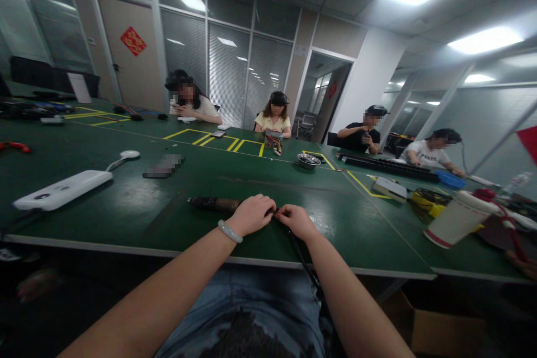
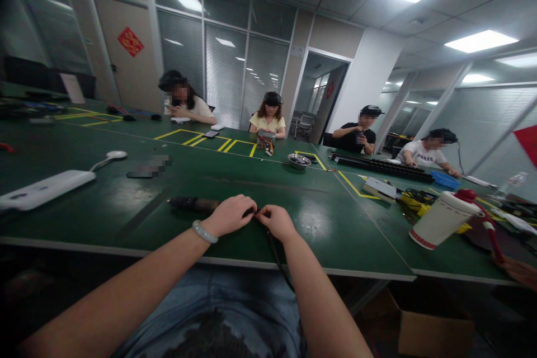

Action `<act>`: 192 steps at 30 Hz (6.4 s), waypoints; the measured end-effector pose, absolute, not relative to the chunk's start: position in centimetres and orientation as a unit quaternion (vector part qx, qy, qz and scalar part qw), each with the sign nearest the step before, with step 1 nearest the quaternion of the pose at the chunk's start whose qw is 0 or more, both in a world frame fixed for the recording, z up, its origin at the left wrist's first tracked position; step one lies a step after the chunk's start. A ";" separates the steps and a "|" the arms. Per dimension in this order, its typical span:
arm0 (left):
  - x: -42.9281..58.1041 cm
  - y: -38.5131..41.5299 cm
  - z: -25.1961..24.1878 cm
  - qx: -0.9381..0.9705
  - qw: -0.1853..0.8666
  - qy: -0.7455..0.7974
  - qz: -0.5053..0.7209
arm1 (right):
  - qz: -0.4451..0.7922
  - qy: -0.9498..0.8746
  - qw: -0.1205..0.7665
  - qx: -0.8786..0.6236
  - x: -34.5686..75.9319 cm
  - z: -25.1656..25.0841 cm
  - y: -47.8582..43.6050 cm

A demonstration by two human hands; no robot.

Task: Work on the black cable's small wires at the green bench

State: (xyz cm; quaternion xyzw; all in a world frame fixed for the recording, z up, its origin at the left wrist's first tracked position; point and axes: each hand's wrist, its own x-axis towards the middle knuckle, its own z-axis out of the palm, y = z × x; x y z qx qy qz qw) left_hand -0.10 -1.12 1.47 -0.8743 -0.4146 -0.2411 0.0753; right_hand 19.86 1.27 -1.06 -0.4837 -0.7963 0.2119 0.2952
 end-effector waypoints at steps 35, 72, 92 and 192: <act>-0.2 -1.0 1.4 -0.879 0.083 -0.403 -0.242 | 0.215 -0.795 0.293 -0.487 19.8 -0.7 1.0; -0.1 -1.2 1.6 -0.876 0.075 -0.415 -0.235 | 0.215 -0.794 0.296 -0.484 19.8 -0.9 1.2; -0.1 -1.2 1.6 -0.874 0.075 -0.412 -0.246 | 0.214 -0.796 0.295 -0.484 19.8 -1.0 1.2; -0.1 -1.1 1.5 -0.866 0.058 -0.437 -0.234 | 0.225 -0.788 0.293 -0.493 19.7 -0.7 0.9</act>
